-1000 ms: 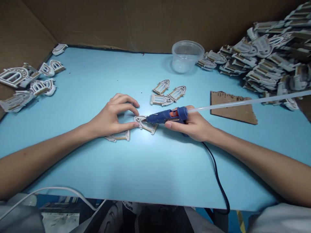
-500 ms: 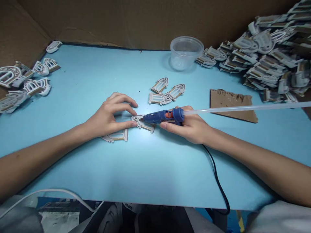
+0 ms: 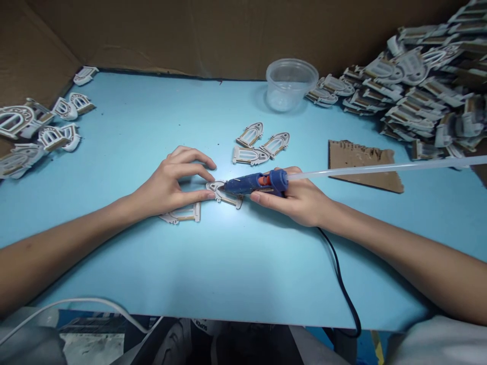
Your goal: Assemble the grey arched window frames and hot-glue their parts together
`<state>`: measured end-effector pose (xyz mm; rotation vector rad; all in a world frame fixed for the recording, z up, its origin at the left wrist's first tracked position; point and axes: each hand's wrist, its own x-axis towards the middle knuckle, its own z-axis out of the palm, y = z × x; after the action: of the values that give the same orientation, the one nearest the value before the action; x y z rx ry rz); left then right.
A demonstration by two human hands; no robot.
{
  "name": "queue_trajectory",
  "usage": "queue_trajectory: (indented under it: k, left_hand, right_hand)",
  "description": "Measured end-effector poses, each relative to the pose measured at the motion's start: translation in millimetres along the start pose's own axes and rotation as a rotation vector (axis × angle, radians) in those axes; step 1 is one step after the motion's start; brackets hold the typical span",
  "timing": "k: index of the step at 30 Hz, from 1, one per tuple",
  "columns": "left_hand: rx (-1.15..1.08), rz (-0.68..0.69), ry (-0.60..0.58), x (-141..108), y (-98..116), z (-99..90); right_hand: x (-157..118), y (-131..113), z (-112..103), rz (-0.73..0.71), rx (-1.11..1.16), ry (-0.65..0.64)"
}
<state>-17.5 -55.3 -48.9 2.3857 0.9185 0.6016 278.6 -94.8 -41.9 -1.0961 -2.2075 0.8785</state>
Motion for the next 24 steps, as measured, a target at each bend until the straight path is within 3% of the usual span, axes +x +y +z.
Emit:
queue_trajectory:
  k: [6, 10, 15, 18, 21, 24]
  left_hand:
    - [-0.004, -0.015, -0.002, 0, 0, 0.7]
    - [0.005, 0.01, 0.021, 0, -1, 3.7]
    - [0.009, 0.007, 0.01, -1, 0, 1.6]
    - [0.002, 0.086, -0.103, 0, 3, -2.8]
    - [0.004, 0.163, -0.208, 0, 5, -4.9]
    - [0.008, 0.146, -0.17, 0, 5, -4.1]
  right_hand:
    - [-2, 0, 1, 0.1, 0.047, 0.009]
    - [-4, 5, 4, 0.206, 0.34, -0.001]
    - [2, 10, 7, 0.201, 0.631, 0.275]
    - [5, 10, 7, 0.247, 0.659, 0.367]
    - [4, 10, 7, 0.242, 0.659, 0.354]
    - [2, 9, 7, 0.222, 0.664, 0.297]
